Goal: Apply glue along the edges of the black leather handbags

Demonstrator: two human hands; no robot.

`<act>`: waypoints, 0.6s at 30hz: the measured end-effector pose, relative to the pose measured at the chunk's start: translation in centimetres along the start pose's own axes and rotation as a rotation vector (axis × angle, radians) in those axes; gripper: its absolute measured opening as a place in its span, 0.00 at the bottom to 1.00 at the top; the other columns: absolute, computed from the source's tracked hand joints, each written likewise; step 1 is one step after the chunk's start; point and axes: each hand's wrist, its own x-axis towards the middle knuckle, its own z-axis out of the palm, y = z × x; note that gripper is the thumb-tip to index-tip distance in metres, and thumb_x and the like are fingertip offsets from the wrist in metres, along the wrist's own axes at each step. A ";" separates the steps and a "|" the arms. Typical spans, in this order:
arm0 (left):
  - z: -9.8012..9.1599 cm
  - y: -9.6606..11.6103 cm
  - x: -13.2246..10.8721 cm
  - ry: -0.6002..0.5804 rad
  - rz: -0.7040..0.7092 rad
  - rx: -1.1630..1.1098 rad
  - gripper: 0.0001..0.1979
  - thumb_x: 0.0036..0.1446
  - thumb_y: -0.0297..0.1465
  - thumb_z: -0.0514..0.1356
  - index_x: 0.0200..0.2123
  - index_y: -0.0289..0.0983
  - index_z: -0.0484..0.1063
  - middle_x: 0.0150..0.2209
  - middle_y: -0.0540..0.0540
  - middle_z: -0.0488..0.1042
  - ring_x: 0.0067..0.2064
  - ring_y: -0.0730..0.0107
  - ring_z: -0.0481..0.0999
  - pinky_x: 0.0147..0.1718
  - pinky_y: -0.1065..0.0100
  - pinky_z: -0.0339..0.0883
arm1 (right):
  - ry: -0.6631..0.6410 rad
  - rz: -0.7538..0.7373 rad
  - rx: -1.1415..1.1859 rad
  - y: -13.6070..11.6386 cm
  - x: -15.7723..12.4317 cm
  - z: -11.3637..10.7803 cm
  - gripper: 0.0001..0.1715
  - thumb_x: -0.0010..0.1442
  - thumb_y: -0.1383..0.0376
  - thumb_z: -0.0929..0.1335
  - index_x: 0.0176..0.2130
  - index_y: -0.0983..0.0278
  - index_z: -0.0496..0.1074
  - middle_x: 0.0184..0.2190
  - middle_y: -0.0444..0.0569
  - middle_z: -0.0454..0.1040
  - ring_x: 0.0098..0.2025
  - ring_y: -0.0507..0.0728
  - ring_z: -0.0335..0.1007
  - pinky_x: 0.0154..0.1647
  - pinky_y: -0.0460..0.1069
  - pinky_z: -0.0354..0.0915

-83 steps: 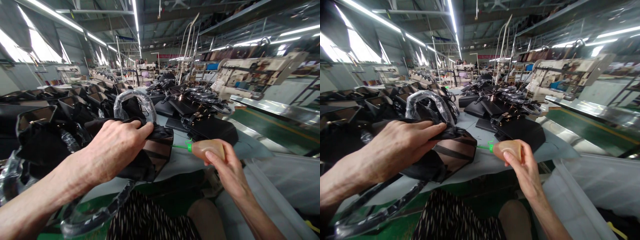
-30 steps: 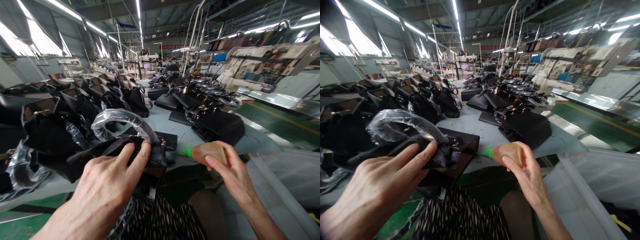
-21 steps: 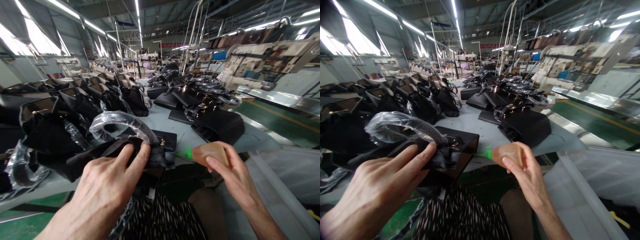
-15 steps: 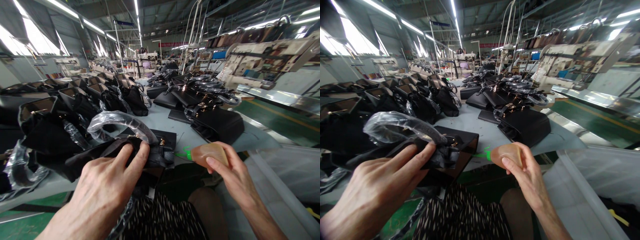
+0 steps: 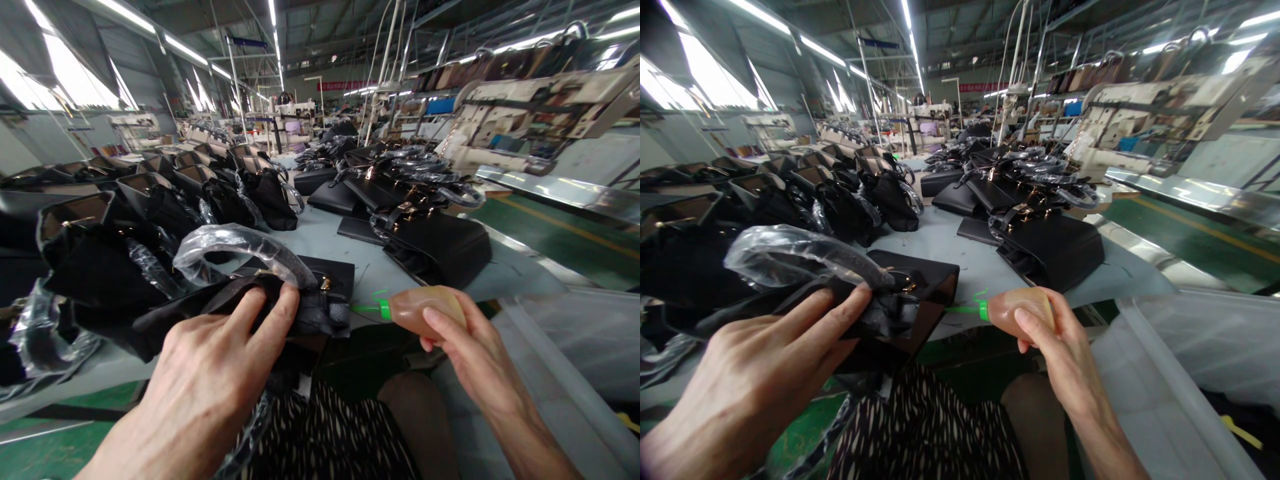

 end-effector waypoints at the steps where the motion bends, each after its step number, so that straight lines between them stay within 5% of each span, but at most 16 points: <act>1: 0.0 0.0 0.0 0.003 0.002 -0.003 0.20 0.59 0.23 0.49 0.55 0.31 0.59 0.32 0.49 0.68 0.18 0.76 0.61 0.16 0.69 0.58 | 0.002 0.008 0.017 -0.1 0.0 0.0 0.24 0.53 0.52 0.71 0.45 0.62 0.69 0.37 0.53 0.74 0.29 0.59 0.69 0.21 0.49 0.63; 18: -0.1 0.0 -0.2 -0.024 0.013 -0.005 0.21 0.58 0.22 0.48 0.56 0.30 0.58 0.35 0.48 0.69 0.18 0.77 0.60 0.17 0.70 0.57 | -0.047 0.047 0.032 0.4 -0.1 0.1 0.24 0.55 0.54 0.71 0.48 0.60 0.67 0.37 0.49 0.74 0.30 0.57 0.68 0.24 0.49 0.63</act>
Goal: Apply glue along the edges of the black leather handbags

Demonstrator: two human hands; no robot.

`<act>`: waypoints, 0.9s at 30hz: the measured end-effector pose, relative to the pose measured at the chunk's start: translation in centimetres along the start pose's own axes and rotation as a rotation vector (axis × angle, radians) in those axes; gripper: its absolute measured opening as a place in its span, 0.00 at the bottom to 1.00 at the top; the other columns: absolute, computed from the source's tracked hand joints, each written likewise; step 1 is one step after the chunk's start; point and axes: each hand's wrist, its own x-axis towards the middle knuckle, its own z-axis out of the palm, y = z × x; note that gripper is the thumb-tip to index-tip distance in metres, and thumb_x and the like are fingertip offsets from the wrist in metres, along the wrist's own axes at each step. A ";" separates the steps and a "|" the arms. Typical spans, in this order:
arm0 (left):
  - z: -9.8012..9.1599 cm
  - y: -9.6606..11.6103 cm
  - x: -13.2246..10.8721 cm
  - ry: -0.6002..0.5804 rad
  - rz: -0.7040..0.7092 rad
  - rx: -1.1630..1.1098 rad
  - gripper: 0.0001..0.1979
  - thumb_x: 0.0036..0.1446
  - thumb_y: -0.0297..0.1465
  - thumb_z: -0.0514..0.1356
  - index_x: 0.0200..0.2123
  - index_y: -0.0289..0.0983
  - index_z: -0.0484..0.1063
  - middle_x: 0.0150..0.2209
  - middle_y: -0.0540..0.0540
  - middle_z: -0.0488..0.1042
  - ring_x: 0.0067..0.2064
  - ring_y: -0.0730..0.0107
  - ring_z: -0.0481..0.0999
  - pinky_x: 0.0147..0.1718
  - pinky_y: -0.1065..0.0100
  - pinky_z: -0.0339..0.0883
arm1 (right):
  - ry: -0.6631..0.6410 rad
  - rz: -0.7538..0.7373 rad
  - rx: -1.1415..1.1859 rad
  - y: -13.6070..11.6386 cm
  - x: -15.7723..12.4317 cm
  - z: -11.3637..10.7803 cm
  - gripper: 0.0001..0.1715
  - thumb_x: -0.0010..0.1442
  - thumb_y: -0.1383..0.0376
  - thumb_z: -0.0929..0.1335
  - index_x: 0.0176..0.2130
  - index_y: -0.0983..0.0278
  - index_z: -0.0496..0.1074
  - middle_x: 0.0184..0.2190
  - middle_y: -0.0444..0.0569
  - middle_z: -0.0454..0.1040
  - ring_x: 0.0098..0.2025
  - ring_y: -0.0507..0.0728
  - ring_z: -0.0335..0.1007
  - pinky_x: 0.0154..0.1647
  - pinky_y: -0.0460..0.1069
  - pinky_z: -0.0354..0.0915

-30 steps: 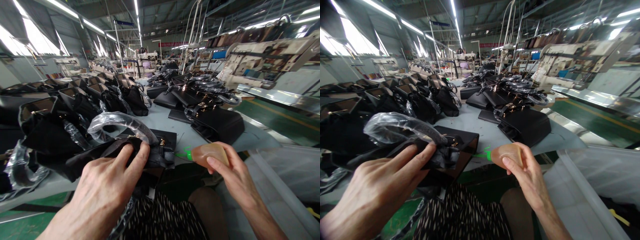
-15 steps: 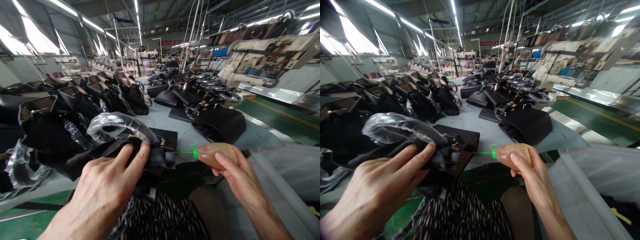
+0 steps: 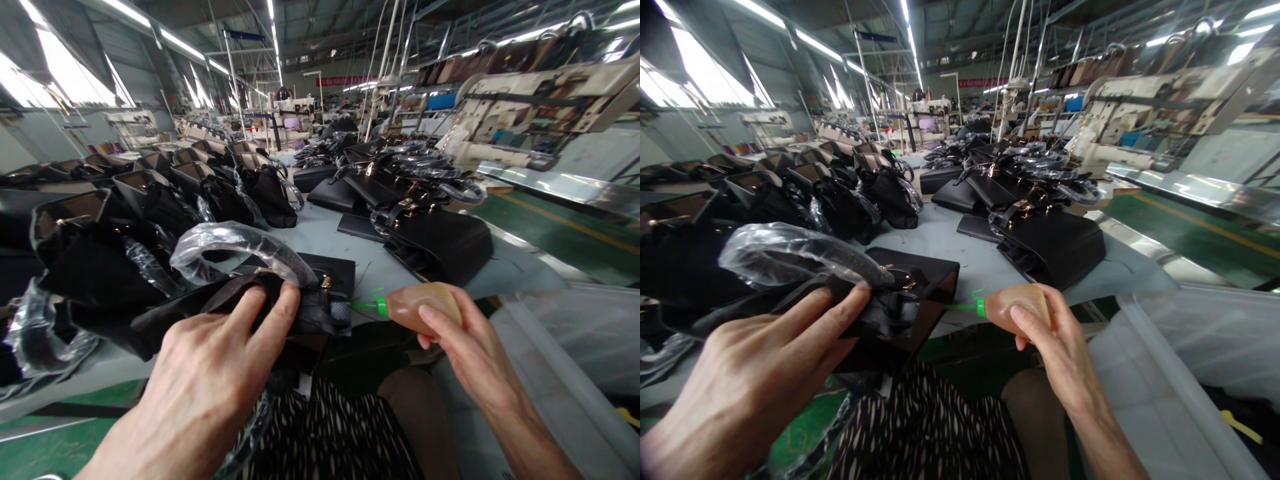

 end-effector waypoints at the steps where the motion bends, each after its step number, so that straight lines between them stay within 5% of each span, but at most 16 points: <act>1: 0.0 0.0 0.0 -0.018 -0.004 0.002 0.22 0.58 0.21 0.49 0.56 0.30 0.57 0.35 0.47 0.69 0.19 0.77 0.60 0.18 0.70 0.57 | -0.012 -0.001 0.004 0.0 -0.1 0.0 0.24 0.55 0.54 0.71 0.48 0.59 0.67 0.38 0.49 0.74 0.31 0.57 0.68 0.24 0.49 0.62; 27: 0.0 0.4 -0.4 -0.047 -0.036 -0.009 0.22 0.58 0.24 0.52 0.57 0.32 0.57 0.32 0.48 0.69 0.21 0.76 0.65 0.18 0.71 0.57 | -0.055 -0.068 -0.023 -0.8 -2.1 0.0 0.24 0.54 0.56 0.71 0.49 0.61 0.67 0.35 0.51 0.74 0.27 0.58 0.68 0.20 0.50 0.64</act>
